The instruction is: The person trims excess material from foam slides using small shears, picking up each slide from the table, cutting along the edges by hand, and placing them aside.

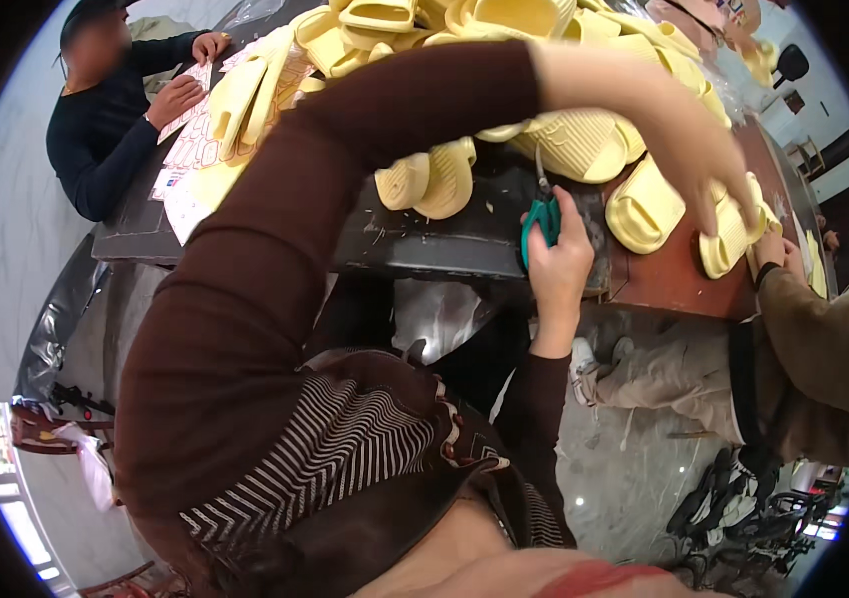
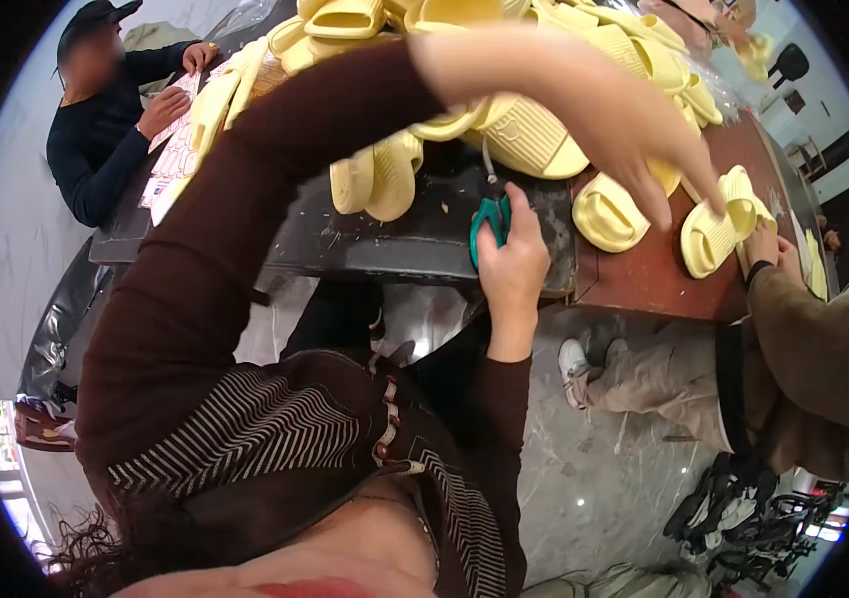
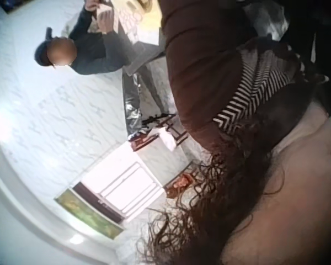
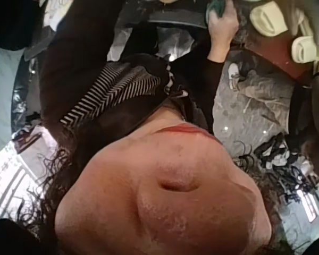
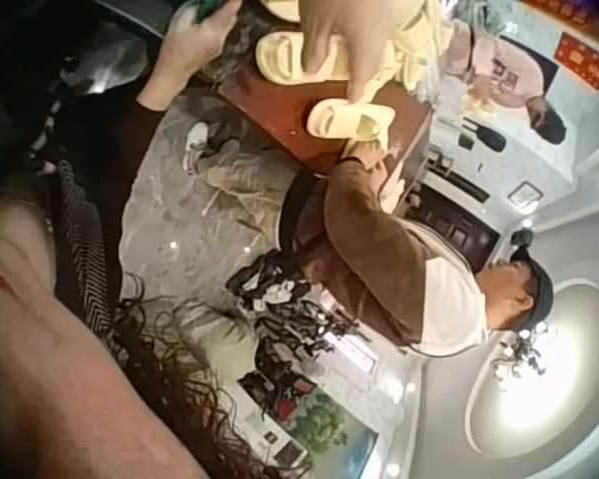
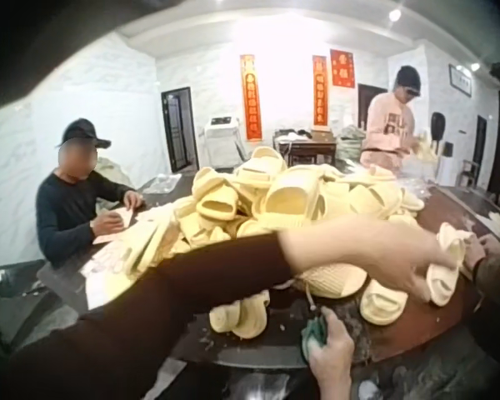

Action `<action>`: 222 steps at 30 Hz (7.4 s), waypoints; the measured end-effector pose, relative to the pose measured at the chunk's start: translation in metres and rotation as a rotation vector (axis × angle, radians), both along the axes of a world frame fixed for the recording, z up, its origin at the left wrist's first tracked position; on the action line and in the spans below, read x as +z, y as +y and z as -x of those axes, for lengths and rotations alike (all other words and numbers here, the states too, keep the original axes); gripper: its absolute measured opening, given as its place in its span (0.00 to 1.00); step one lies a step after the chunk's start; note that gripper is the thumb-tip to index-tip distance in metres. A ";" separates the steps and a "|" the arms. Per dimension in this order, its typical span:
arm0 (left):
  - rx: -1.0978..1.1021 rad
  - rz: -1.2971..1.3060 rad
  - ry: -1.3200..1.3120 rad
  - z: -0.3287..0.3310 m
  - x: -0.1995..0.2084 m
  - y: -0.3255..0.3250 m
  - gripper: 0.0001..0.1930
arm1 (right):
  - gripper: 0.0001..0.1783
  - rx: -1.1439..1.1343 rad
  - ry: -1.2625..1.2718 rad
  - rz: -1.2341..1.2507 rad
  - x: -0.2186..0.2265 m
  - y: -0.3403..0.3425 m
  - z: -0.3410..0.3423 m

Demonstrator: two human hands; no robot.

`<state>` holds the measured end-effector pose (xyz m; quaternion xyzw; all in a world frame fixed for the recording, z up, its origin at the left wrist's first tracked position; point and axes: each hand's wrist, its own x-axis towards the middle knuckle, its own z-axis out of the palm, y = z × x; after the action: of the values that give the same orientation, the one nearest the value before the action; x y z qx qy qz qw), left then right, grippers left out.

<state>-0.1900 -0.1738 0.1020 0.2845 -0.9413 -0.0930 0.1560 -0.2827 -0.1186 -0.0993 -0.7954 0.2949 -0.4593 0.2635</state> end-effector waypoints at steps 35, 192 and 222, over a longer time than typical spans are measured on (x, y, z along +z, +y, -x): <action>0.121 -0.326 0.826 -0.173 0.015 0.294 0.33 | 0.24 0.023 0.033 -0.085 -0.011 -0.016 -0.003; 0.914 0.336 0.402 -0.165 -0.123 0.260 0.43 | 0.33 0.338 0.271 0.699 0.087 0.034 0.020; 0.908 0.784 0.131 -0.112 -0.205 0.269 0.29 | 0.28 0.406 -0.055 -0.427 0.016 0.023 0.020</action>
<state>-0.0782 0.0949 -0.1032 0.5729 -0.6784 0.3194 0.3310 -0.3026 -0.0951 -0.0833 -0.7519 0.2126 -0.3458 0.5194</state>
